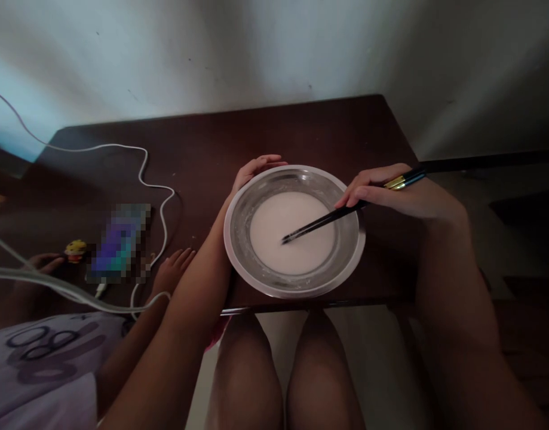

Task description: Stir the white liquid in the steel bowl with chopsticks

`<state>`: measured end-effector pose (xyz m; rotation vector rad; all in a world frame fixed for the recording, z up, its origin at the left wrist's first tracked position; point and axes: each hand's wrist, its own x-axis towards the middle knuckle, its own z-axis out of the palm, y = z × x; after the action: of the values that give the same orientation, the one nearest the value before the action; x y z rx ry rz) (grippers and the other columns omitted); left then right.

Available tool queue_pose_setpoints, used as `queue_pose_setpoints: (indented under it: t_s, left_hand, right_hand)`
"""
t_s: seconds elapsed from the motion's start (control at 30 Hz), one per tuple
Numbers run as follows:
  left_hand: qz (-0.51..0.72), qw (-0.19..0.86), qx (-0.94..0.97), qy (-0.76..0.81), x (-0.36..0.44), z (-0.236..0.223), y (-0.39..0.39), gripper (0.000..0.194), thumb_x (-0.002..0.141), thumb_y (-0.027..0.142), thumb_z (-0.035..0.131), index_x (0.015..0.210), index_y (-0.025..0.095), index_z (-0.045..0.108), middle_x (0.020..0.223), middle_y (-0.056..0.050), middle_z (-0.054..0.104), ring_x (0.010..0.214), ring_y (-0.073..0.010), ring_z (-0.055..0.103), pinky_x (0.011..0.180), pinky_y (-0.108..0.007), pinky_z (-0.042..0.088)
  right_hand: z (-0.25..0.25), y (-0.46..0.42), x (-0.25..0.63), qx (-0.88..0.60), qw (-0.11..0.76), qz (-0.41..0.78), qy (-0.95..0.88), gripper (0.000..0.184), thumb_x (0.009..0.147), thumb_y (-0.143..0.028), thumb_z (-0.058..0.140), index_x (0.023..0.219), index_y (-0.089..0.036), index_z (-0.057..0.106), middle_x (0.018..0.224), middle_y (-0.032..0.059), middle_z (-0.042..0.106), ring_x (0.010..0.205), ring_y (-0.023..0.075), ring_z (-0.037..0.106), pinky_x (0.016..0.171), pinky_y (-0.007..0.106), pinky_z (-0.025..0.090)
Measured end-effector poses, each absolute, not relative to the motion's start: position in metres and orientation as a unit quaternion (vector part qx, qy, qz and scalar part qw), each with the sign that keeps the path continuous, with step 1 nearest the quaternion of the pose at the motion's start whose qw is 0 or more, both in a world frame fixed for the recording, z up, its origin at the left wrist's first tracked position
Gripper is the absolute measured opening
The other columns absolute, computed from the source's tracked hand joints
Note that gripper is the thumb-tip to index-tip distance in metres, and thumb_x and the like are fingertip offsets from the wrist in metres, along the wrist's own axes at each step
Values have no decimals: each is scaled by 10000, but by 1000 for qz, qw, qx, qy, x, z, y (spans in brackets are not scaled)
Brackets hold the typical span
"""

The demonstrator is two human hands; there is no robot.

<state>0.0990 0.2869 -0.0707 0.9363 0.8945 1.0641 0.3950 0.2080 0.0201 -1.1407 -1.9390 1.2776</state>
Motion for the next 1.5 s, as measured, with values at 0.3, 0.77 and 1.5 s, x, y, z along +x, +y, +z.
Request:
queue_pose_setpoints:
  t_s: [0.3,0.77,1.5]
  left_hand:
    - [467,675,424,383,91,-79,291,183,918,383,693,989,246,792,1089,-69,836,1219,-310,739,1071,-413,572]
    - [479,656,437,386,91,-75,284,168,934,374,693,987,259,804,1077,-55,841,1169,-294,754,1050,-414,596]
    - [457,669,440,388,88,-76,287,200,960,361,644,1018,242,794,1106,-56,831,1202,-288,738,1094,-421,562]
  right_hand:
    - [23,205,400,-449,294,465,-704,312,912,-520,758,714,-284,806,874,48,839,899,279,755,789,407,563]
    - [20,203,397,-445,294,468,-705,317,903,-538,761,708,-292,807,866,31,835,902,266,761,817,399,572]
    - [20,203,397,-468,345,442,-682,253,912,-387,745,718,-240,815,846,41,835,839,196,712,718,312,519]
